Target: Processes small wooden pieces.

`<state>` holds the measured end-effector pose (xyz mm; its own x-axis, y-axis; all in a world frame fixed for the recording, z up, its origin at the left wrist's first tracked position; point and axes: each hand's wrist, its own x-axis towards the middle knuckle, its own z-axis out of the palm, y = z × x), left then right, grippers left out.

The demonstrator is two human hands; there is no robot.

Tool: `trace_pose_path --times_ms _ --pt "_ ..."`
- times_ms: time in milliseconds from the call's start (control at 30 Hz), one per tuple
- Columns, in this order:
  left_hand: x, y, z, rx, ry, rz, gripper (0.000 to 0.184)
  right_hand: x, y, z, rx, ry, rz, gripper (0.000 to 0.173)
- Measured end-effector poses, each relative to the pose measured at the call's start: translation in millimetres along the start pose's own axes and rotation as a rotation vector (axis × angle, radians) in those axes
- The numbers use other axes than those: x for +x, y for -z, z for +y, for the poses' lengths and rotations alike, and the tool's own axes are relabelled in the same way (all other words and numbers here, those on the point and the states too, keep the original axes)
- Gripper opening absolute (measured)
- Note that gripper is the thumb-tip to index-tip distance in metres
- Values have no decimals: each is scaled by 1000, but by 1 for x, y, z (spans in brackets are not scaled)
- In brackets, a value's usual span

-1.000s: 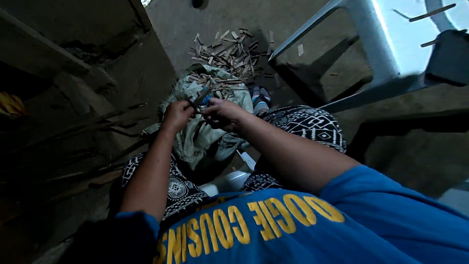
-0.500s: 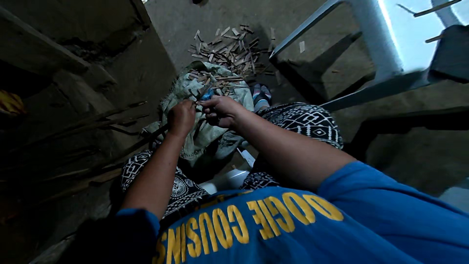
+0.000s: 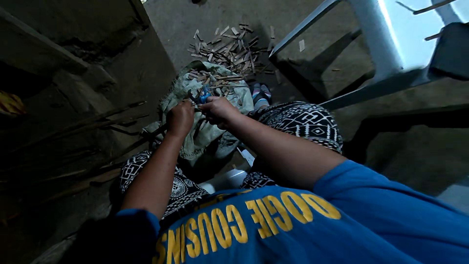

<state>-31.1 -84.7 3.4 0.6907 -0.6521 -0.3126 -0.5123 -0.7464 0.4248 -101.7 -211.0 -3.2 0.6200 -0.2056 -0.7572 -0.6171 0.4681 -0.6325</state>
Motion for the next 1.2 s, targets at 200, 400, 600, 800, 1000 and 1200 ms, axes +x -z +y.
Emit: trace_pose_path --times_ms 200,400,600,800,1000,1200 --pt "-3 0 2 19 -22 15 29 4 3 1 -146 74 96 13" --pt "-6 13 -4 -68 69 -29 31 12 28 -14 94 151 238 10" --pt "3 14 -12 -253 95 -97 29 -5 6 -2 171 6 -91 7" --pt "12 18 -25 -367 54 -233 31 2 16 -10 265 64 11 7" --pt "13 22 -31 -495 128 -275 23 -8 12 -4 160 -22 -257 8" --pt "13 23 -26 -496 160 -249 17 -5 6 2 146 -79 -253 9"
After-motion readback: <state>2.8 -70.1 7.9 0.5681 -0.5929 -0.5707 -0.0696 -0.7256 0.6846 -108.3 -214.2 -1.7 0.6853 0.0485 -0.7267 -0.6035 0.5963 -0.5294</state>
